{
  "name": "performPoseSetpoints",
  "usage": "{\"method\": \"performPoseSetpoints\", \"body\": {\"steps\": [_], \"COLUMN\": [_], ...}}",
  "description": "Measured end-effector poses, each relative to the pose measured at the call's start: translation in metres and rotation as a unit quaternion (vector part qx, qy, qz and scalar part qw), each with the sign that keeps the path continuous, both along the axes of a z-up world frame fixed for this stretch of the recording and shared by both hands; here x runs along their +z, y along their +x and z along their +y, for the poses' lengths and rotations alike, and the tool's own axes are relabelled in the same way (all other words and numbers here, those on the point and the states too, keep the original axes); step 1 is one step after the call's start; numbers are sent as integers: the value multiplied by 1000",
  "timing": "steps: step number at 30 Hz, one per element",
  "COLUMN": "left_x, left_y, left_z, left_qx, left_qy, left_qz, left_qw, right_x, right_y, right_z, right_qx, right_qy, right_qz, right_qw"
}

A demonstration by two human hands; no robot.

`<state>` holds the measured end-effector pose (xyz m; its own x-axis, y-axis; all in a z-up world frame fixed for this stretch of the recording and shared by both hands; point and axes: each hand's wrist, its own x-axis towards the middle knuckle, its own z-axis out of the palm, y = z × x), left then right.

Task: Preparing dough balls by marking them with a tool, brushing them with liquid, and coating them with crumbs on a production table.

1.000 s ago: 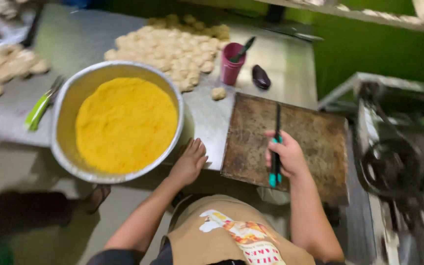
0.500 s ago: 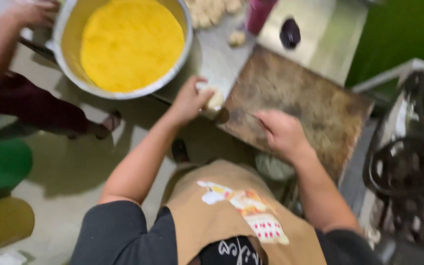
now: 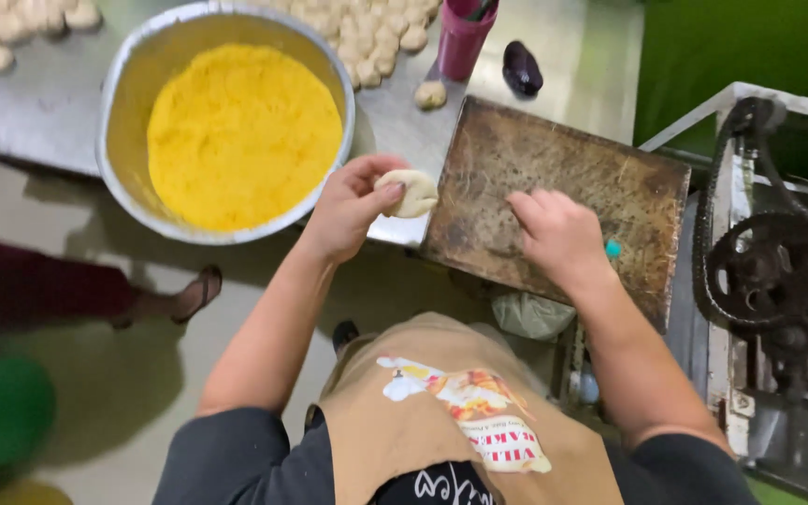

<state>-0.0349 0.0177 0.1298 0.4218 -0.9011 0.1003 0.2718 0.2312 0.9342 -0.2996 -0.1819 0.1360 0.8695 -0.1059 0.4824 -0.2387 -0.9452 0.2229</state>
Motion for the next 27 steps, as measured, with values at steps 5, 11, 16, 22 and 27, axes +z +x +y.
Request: {"method": "performPoseSetpoints", "body": {"steps": [5,11,16,22,27], "left_x": [-6,-5,-10,2,9], "left_y": [-5,-20,-7,-17,-23], "left_z": [3,-2,-1,2,-1], "left_qx": [28,81,65,-47,-76], "left_qy": [-92,8,15,27,27], "left_qz": [240,306,297,237,167], "left_qw": [966,948,953,970,983], "right_x": [-4,20,23,54,69], "right_y": [11,59,33,20,4], "right_z": [63,135,131,85,31], "right_qx": [-73,-112,-168,-50,-5], "right_qy": [131,162,84,50,-20], "right_qz": [-65,-90,8,20,59], "right_qw": [987,976,982,997,998]}}
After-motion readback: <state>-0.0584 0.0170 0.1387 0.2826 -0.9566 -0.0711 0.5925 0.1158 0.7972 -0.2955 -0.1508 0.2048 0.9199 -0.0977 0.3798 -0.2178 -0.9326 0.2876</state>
